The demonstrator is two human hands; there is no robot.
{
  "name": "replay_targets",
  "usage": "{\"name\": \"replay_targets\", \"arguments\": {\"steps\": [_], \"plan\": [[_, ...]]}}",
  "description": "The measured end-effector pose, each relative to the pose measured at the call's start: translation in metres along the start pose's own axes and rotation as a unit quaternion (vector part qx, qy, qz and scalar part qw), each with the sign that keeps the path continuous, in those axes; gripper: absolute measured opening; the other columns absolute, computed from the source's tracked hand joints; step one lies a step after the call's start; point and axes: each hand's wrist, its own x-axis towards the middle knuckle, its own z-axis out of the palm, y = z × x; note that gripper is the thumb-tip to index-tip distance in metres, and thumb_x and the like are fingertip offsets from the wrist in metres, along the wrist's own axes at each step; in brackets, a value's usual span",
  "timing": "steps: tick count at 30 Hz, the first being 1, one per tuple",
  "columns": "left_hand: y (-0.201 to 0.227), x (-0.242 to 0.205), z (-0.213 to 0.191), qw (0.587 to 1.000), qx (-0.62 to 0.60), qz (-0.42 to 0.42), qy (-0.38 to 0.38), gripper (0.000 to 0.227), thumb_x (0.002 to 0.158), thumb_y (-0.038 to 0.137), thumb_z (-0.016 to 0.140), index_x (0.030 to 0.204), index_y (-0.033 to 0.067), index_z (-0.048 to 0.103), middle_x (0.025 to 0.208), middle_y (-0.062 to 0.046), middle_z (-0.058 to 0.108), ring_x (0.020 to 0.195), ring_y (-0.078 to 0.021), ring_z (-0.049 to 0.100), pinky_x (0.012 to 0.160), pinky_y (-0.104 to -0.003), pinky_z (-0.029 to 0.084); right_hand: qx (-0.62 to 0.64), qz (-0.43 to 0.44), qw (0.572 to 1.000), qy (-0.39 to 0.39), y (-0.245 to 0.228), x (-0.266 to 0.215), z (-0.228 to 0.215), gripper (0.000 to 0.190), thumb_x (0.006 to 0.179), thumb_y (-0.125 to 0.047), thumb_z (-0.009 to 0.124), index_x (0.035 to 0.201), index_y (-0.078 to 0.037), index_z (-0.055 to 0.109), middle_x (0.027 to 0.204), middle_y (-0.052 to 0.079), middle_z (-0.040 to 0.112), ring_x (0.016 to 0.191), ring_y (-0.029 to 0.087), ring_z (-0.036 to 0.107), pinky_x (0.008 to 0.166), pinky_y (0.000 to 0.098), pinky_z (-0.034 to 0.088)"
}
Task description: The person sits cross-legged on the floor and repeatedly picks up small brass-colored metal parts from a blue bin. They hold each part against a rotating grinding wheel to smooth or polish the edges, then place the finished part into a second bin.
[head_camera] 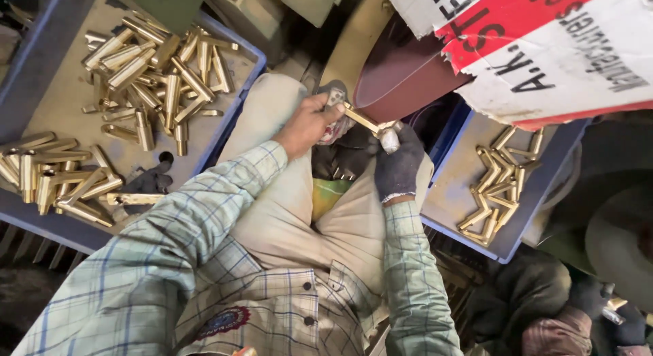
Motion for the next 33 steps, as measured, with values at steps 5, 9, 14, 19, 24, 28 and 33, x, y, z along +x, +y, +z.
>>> {"name": "replay_targets", "arguments": {"steps": [5,9,14,19,24,28,33], "plan": [[0.030,-0.027,0.005,0.992,0.027,0.112,-0.057,0.020,0.107,0.016,0.061,0.121,0.0038,0.067,0.090,-0.001,0.063,0.076,-0.0068,0.054,0.066,-0.025,0.046,-0.110,-0.099,0.989,0.032,-0.019,-0.014,-0.005,0.017,0.093,-0.001,0.065,0.110,0.002,0.067,0.095,0.010,0.074,0.081,0.016,0.071,0.073,0.0296,0.059],[0.060,-0.068,0.010,0.979,0.031,0.155,-0.126,0.038,0.102,0.014,0.060,0.140,0.0056,0.060,0.110,0.003,0.067,0.092,-0.0037,0.060,0.076,-0.022,0.052,-0.080,-0.173,0.980,0.063,-0.044,-0.041,-0.018,0.030,0.096,-0.009,0.072,0.123,0.003,0.067,0.114,0.011,0.073,0.102,0.018,0.071,0.092,0.0326,0.059],[0.076,-0.101,0.019,0.966,-0.079,0.151,-0.192,0.045,0.107,0.014,0.060,0.150,0.0015,0.053,0.116,-0.001,0.066,0.100,-0.0060,0.058,0.085,-0.023,0.050,-0.124,-0.206,0.969,0.057,-0.065,-0.079,-0.025,0.041,0.093,-0.017,0.078,0.125,0.004,0.065,0.117,0.012,0.074,0.108,0.019,0.073,0.097,0.0339,0.058],[0.070,-0.113,0.021,0.965,-0.069,0.121,-0.224,0.042,0.109,0.011,0.055,0.150,0.0025,0.056,0.109,-0.001,0.068,0.097,-0.0059,0.061,0.083,-0.024,0.054,-0.309,-0.286,0.903,0.091,-0.065,-0.091,-0.029,0.030,0.100,-0.016,0.073,0.125,0.001,0.068,0.122,0.017,0.073,0.115,0.029,0.072,0.101,0.0375,0.057],[0.059,-0.090,0.026,0.977,0.014,0.109,-0.181,0.040,0.102,0.007,0.060,0.142,0.0025,0.058,0.107,0.000,0.072,0.087,-0.0046,0.064,0.074,-0.022,0.055,-0.293,-0.201,0.928,0.115,-0.046,-0.084,-0.030,0.026,0.101,-0.017,0.069,0.120,0.002,0.068,0.111,0.018,0.072,0.105,0.030,0.073,0.093,0.0380,0.057],[0.047,-0.067,0.023,0.982,0.032,0.048,-0.178,0.034,0.103,0.009,0.060,0.135,0.0012,0.063,0.104,0.002,0.072,0.083,-0.0035,0.063,0.069,-0.022,0.056,-0.244,-0.190,0.946,0.099,-0.027,-0.073,-0.032,0.027,0.099,-0.017,0.069,0.117,0.003,0.066,0.106,0.017,0.073,0.100,0.029,0.073,0.090,0.0395,0.056],[0.035,-0.034,0.013,0.976,0.105,0.014,-0.190,0.029,0.104,0.014,0.060,0.131,0.0042,0.066,0.093,0.003,0.066,0.074,-0.0028,0.058,0.062,-0.022,0.054,-0.241,-0.154,0.955,0.081,-0.001,-0.052,-0.035,0.032,0.097,-0.014,0.066,0.123,0.003,0.064,0.105,0.016,0.074,0.097,0.026,0.073,0.085,0.0366,0.057]]}}
